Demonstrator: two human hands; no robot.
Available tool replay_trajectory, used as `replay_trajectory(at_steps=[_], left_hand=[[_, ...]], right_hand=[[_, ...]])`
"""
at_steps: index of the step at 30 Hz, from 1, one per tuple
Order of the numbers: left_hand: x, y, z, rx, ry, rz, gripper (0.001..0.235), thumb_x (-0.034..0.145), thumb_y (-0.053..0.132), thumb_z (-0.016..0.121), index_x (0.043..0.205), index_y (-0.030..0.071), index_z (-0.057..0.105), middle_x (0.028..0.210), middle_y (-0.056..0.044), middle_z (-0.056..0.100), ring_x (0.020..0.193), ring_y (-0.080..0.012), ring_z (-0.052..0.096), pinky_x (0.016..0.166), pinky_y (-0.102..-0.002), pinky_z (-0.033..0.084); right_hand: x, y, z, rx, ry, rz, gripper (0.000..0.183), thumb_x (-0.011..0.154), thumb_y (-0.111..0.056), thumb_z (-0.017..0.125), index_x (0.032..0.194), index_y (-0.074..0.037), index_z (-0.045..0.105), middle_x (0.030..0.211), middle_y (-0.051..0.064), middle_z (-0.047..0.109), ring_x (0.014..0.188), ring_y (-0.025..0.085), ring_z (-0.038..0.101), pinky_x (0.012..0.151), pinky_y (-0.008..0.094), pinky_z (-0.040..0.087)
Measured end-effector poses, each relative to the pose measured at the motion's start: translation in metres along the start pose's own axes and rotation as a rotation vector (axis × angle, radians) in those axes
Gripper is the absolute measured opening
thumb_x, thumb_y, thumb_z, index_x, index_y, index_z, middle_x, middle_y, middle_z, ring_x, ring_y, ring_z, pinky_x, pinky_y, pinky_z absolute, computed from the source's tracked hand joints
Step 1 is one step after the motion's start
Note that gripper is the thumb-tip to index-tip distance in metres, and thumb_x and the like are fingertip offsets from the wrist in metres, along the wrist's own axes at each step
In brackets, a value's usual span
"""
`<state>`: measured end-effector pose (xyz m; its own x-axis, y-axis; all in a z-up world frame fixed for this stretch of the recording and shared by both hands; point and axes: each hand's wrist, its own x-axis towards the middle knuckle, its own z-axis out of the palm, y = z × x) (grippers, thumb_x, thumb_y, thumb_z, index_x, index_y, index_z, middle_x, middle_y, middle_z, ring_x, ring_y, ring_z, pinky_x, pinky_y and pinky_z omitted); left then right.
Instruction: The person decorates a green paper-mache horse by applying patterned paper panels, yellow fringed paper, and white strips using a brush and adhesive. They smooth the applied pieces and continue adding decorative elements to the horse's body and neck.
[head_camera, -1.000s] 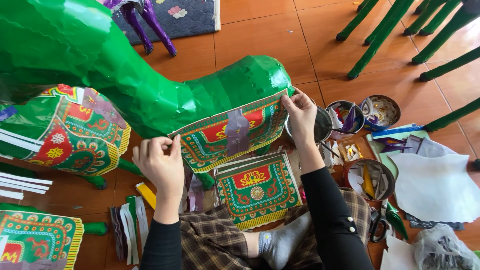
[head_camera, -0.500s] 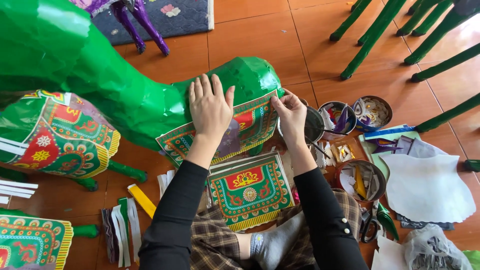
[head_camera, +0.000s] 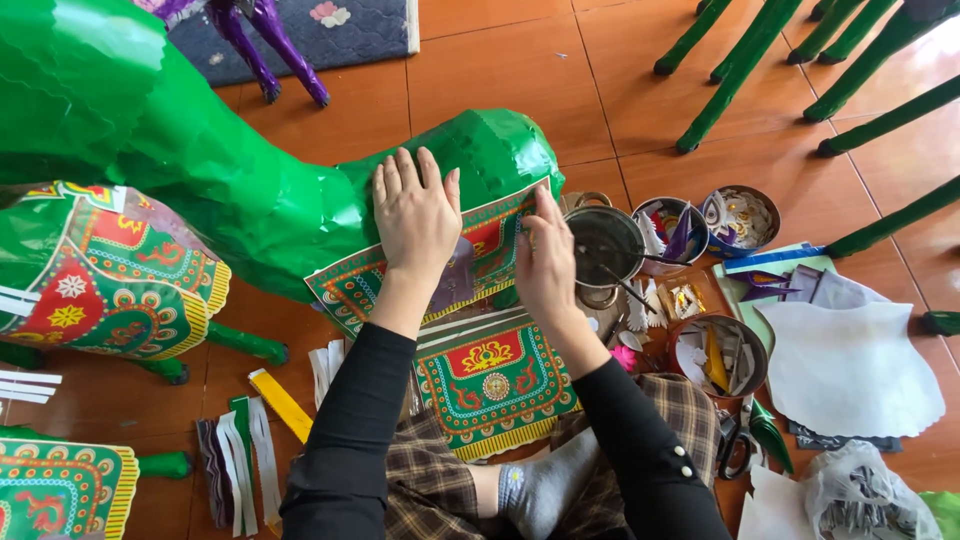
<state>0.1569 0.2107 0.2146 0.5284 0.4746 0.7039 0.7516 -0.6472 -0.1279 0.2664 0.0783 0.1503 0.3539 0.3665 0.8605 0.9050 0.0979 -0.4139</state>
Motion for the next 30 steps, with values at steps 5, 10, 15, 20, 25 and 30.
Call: replay_trajectory(at_steps=[5, 10, 15, 20, 25, 30], left_hand=[[0.001, -0.006, 0.001, -0.031, -0.011, 0.021, 0.058, 0.106, 0.047, 0.034, 0.121, -0.002, 0.061, 0.112, -0.028, 0.062, 0.111, -0.0410, 0.060, 0.103, -0.050, 0.038], [0.002, -0.005, -0.002, -0.051, -0.025, 0.024, 0.062, 0.106, 0.050, 0.032, 0.122, -0.002, 0.061, 0.111, -0.029, 0.061, 0.110, -0.0412, 0.060, 0.103, -0.050, 0.038], [0.007, -0.005, -0.020, -0.066, -0.131, 0.086, 0.074, 0.103, 0.064, 0.026, 0.140, 0.003, 0.044, 0.108, -0.034, 0.063, 0.106, -0.0470, 0.063, 0.100, -0.054, 0.038], [0.027, -0.044, -0.080, -0.241, -0.116, 0.242, 0.063, 0.097, 0.045, 0.055, 0.145, 0.005, 0.045, 0.121, -0.031, 0.059, 0.111, -0.0450, 0.062, 0.109, -0.058, 0.032], [-0.028, -0.093, -0.188, -0.645, 0.361, 0.169, 0.023, 0.107, 0.012, 0.051, 0.127, 0.000, 0.054, 0.127, -0.018, 0.063, 0.120, -0.0366, 0.062, 0.111, -0.054, 0.039], [-0.106, -0.135, -0.147, -0.871, 0.174, -0.404, 0.090, 0.097, 0.036, 0.072, 0.155, 0.004, 0.012, 0.164, -0.021, 0.018, 0.156, -0.0337, 0.019, 0.130, -0.047, 0.017]], right_hand=[[0.002, -0.013, -0.001, -0.067, -0.094, 0.016, 0.015, 0.096, -0.003, 0.054, 0.112, -0.002, 0.054, 0.151, 0.022, 0.043, 0.137, 0.039, 0.045, 0.104, 0.042, 0.043], [0.004, -0.010, -0.001, -0.117, -0.115, 0.036, 0.012, 0.096, -0.004, 0.053, 0.107, -0.007, 0.050, 0.153, 0.020, 0.042, 0.135, 0.039, 0.046, 0.098, 0.040, 0.043], [-0.001, 0.015, -0.001, -0.132, -0.127, 0.097, 0.015, 0.093, -0.007, 0.056, 0.106, -0.014, 0.052, 0.149, 0.014, 0.047, 0.124, 0.033, 0.053, 0.090, 0.040, 0.042], [-0.006, -0.020, -0.072, 0.052, -0.160, 0.269, 0.025, 0.089, 0.004, 0.061, 0.110, -0.009, 0.057, 0.135, 0.016, 0.056, 0.122, 0.035, 0.055, 0.097, 0.043, 0.046], [-0.117, -0.001, -0.117, 0.130, -0.407, 0.637, 0.016, 0.089, 0.004, 0.058, 0.098, -0.010, 0.059, 0.095, 0.007, 0.059, 0.085, 0.022, 0.060, 0.071, 0.033, 0.044], [-0.234, 0.034, -0.122, 0.089, -0.671, 1.163, 0.021, 0.083, -0.012, 0.070, 0.101, -0.004, 0.074, 0.094, 0.008, 0.076, 0.088, 0.019, 0.070, 0.080, 0.031, 0.054]])
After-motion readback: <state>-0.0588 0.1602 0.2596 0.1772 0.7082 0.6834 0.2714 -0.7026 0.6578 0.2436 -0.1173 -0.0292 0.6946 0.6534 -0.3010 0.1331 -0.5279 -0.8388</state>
